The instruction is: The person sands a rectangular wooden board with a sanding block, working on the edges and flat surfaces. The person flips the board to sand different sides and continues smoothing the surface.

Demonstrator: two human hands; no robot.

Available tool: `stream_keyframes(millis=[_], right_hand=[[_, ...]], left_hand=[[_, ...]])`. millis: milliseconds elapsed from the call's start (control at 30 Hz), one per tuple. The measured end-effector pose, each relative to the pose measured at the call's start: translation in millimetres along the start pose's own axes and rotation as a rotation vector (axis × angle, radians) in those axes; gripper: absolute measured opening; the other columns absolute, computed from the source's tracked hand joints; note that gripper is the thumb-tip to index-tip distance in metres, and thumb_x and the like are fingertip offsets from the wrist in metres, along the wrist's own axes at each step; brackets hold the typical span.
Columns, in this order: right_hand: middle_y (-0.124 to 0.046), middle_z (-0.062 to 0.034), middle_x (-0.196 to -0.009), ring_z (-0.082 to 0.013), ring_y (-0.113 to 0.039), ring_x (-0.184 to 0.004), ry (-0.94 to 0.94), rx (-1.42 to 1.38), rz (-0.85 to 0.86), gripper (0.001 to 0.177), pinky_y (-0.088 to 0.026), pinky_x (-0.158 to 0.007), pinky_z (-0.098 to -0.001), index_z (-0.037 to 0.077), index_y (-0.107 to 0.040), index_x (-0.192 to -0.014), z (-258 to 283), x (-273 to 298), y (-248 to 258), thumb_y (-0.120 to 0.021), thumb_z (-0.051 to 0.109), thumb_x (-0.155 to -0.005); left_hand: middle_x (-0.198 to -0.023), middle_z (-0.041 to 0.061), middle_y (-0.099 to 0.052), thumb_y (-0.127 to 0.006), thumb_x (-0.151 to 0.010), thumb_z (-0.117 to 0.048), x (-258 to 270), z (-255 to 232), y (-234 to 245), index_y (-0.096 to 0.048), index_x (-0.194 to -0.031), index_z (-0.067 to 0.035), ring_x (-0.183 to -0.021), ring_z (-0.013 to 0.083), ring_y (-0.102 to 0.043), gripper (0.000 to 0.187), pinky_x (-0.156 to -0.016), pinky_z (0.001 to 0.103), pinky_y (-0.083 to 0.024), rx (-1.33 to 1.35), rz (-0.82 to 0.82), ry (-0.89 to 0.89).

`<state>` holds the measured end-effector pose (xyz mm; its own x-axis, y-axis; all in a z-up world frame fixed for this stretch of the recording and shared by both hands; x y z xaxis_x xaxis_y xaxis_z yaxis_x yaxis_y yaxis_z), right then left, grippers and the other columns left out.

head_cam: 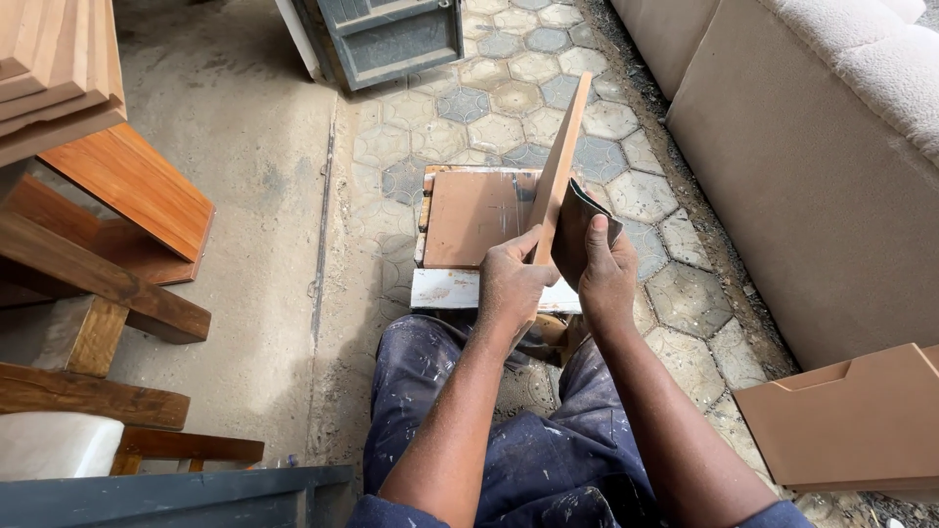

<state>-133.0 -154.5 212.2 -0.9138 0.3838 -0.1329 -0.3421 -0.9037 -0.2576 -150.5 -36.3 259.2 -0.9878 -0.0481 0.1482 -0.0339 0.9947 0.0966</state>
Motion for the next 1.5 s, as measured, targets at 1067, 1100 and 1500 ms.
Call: stream_keyframes(millis=[1067, 1100, 1500], right_hand=[[-0.064, 0.0027, -0.093, -0.0073, -0.068, -0.086, -0.096, 0.044, 0.004, 0.032, -0.060, -0.080, -0.0238, 0.012, -0.063, -0.120, 48, 22, 99, -0.081, 0.017, -0.094], [-0.065, 0.0022, -0.096, -0.0054, -0.067, -0.085, -0.092, 0.096, 0.022, 0.038, -0.060, -0.078, -0.0219, 0.014, -0.061, -0.129, 49, 22, 104, -0.079, 0.016, -0.095], [-0.060, -0.0067, -0.108, -0.0132, -0.063, -0.089, -0.337, 0.267, 0.174, 0.072, -0.060, -0.074, -0.0276, 0.012, -0.056, -0.138, 59, 41, 79, -0.092, 0.023, -0.077]], left_hand=[[-0.158, 0.027, -0.044, -0.072, -0.079, -0.011, 51, 45, -33, -0.050, -0.151, -0.009, -0.150, 0.0395, -0.036, 0.075, -0.122, 0.048, -0.033, 0.483, 0.070, -0.028], [-0.159, 0.025, -0.043, -0.074, -0.084, -0.011, 48, 54, -37, -0.048, -0.152, -0.011, -0.150, 0.0357, -0.036, 0.073, -0.123, 0.047, -0.031, 0.571, 0.104, -0.044], [-0.165, 0.016, -0.036, -0.051, -0.105, -0.021, 64, 107, -18, -0.046, -0.157, -0.011, -0.154, 0.0268, -0.025, 0.053, -0.129, 0.047, -0.019, 0.451, 0.217, -0.303]])
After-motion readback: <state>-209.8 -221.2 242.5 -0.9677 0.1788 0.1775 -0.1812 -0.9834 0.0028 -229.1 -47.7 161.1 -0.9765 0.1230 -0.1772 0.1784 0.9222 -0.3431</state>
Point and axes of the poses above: each hand's wrist, its own x-axis away from the middle knuckle, its own y-axis out of the back of the hand, z = x × y, the point moved 1 cm from there along -x, towards the middle knuckle
